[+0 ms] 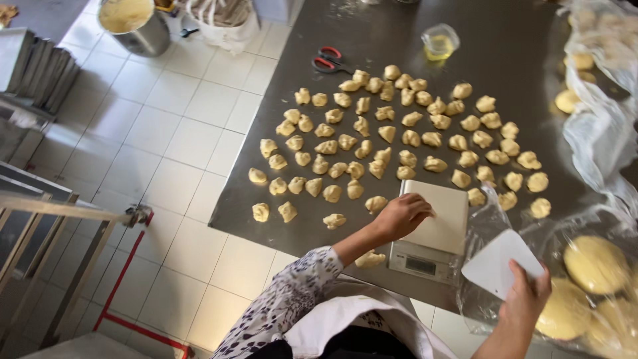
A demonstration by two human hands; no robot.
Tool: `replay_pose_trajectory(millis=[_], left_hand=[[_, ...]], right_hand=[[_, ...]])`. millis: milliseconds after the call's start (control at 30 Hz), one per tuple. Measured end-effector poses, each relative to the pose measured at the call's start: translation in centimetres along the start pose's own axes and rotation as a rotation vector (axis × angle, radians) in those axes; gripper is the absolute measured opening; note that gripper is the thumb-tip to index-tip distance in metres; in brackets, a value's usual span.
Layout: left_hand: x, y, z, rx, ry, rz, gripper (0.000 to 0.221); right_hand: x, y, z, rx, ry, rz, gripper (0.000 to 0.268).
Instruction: The person weighs pieces of dough on a scale and rolls them into balls by hand on a metal table.
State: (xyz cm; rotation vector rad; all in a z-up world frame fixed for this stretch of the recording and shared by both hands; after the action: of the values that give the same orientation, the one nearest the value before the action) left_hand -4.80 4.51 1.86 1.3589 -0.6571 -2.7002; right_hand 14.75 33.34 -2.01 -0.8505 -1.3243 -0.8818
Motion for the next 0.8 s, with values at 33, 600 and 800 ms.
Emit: replay_pose_trajectory(millis=[33, 600, 800], left_hand=[[0.1, 2.3, -0.5, -0.113, 0.088, -0.127, 0.015], [2.3, 24.8, -12.8, -0.597, 0.223, 0.747, 0.071], [-2.0, 10.3, -12.3, 0.112, -0.144, 0.223, 0.059]], right_hand=[[-0.3, 0.0, 0.0, -0.003, -0.002, -0.001, 0.038], [0.3, -8.8, -5.0, 0.234, -0.085, -0.075, 0.039], [3.3, -10.1, -8.6, 0.375, 0.029, -0.272, 0.038]])
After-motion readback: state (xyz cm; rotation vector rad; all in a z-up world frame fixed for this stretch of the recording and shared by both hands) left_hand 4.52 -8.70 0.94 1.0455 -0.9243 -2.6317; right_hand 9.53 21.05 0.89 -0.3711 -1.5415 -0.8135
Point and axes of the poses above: each hand's wrist, its own z-axis towards the middle knuckle, its own y-axis out of the back of the hand, x = y × z, the point moved 6 cm from there along z, towards the middle knuckle, and after that the axes turned 13 degrees about -x, right-handed, at the moved point
